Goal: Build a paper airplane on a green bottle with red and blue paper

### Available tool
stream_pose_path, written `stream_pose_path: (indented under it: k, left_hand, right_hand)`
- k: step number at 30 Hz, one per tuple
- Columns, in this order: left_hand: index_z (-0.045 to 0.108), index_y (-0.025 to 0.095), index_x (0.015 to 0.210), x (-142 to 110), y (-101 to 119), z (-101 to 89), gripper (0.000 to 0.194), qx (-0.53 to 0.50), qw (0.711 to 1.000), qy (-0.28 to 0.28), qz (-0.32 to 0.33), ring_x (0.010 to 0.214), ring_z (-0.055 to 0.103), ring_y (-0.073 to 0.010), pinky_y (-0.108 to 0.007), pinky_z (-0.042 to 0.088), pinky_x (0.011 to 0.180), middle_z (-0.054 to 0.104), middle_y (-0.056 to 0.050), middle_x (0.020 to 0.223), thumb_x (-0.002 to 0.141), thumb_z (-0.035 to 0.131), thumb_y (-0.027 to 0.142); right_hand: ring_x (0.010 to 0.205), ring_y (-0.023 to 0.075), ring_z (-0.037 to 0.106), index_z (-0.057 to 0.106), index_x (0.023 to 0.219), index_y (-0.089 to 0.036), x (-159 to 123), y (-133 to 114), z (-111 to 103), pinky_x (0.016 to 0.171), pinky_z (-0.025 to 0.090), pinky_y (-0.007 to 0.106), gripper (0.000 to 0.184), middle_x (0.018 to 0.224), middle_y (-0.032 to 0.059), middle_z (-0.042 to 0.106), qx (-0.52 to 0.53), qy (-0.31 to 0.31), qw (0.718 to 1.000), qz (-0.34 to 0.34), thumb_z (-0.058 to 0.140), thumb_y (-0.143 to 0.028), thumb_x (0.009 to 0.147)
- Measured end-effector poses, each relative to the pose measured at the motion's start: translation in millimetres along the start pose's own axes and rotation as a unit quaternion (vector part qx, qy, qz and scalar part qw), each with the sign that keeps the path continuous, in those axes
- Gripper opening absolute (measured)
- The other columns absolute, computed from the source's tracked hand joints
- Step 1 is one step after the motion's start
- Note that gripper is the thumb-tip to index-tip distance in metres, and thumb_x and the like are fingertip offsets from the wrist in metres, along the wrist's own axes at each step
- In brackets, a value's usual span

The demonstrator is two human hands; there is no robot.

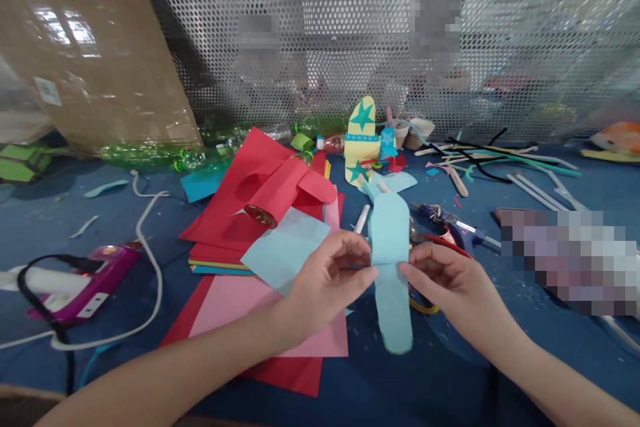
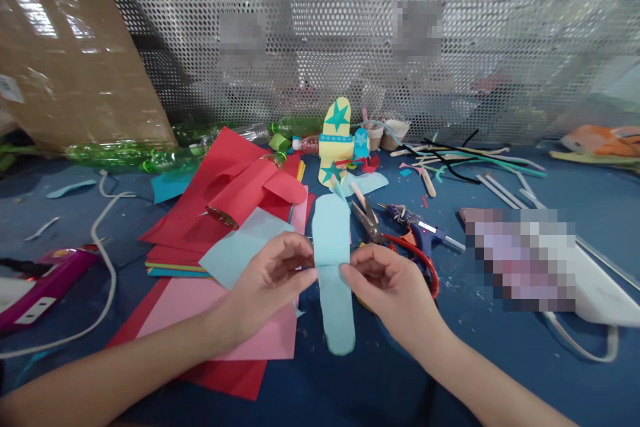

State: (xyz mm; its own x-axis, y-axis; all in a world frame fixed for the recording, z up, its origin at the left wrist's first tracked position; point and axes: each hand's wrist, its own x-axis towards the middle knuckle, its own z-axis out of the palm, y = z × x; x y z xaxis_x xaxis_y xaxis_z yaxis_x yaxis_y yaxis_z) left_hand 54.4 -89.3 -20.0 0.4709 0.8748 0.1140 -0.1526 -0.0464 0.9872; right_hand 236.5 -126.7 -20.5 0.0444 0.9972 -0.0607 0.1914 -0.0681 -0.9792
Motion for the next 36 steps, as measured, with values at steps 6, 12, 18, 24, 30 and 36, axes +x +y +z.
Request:
stream_pose_path:
  k: [6, 12, 18, 24, 30, 36]
  left_hand:
    - [0.05, 0.018, 0.086, 8, -8, -7.5, 0.011, -0.012, 0.998, 0.04, -0.049, 0.078, 0.058, -0.0123, -0.029, 0.052, 0.076, 0.053, 0.001, 0.084, 0.081, 0.059, 0.02]
    - [0.049, 0.02, 0.1, 13, -10, -19.7, 0.018, 0.181, 0.979, 0.064, -0.063, 0.068, 0.059, -0.0131, -0.029, 0.05, 0.065, 0.053, -0.001, 0.086, 0.084, 0.056, 0.026]
    - [0.064, 0.019, 0.088, 7, 3, -17.0, 0.019, 0.321, 0.947, 0.036, 0.001, 0.069, 0.051, -0.0126, -0.026, 0.043, 0.065, 0.054, -0.002, 0.085, 0.084, 0.057, 0.037]
    - [0.061, 0.015, 0.072, 6, -7, -13.4, 0.024, 0.162, 0.976, -0.065, -0.13, 0.061, 0.048, -0.0112, -0.023, 0.037, 0.054, 0.052, 0.002, 0.066, 0.081, 0.06, 0.038]
    - [0.055, 0.017, 0.075, 9, -14, -17.0, 0.026, 0.073, 0.99, -0.022, -0.118, 0.062, 0.058, -0.0124, -0.023, 0.042, 0.056, 0.057, 0.002, 0.067, 0.085, 0.056, 0.041]
    - [0.055, 0.016, 0.091, 8, -7, -14.7, 0.027, -0.04, 0.983, -0.011, -0.179, 0.065, 0.069, -0.0161, -0.023, 0.049, 0.054, 0.071, -0.007, 0.078, 0.085, 0.059, 0.042]
  right_hand:
    - [0.059, 0.0122, 0.059, 0.067, 0.087, -0.021, 5, 2, 0, 0.055, 0.048, 0.021, 0.029, 0.066, -0.0005, 0.069, 0.027, -0.026, 0.997, 0.07, 0.073, -0.043, 0.069]
    - [0.059, 0.0099, 0.06, 0.068, 0.079, -0.021, 9, 2, -8, 0.059, 0.05, 0.018, 0.029, 0.064, -0.0025, 0.066, 0.054, 0.0, 0.996, 0.076, 0.073, -0.047, 0.069]
    - [0.07, 0.0106, 0.064, 0.057, 0.079, -0.022, 7, 5, -2, 0.072, 0.054, 0.021, 0.031, 0.072, -0.004, 0.065, 0.108, -0.013, 0.991, 0.073, 0.068, -0.051, 0.075]
    - [0.071, 0.0203, 0.066, 0.054, 0.083, -0.023, 7, 5, -11, 0.071, 0.054, 0.036, 0.033, 0.075, 0.0025, 0.066, -0.203, -0.011, 0.978, -0.049, 0.042, -0.053, 0.09]
    - [0.071, 0.0283, 0.063, 0.057, 0.084, -0.015, 9, 23, -31, 0.064, 0.049, 0.038, 0.042, 0.074, 0.0117, 0.06, -0.644, 0.101, 0.727, -0.216, 0.035, -0.049, 0.093]
    - [0.07, 0.0288, 0.062, 0.06, 0.09, -0.014, 5, 29, -29, 0.06, 0.045, 0.036, 0.038, 0.077, 0.0161, 0.064, -0.705, 0.082, 0.679, -0.187, 0.045, -0.048, 0.09]
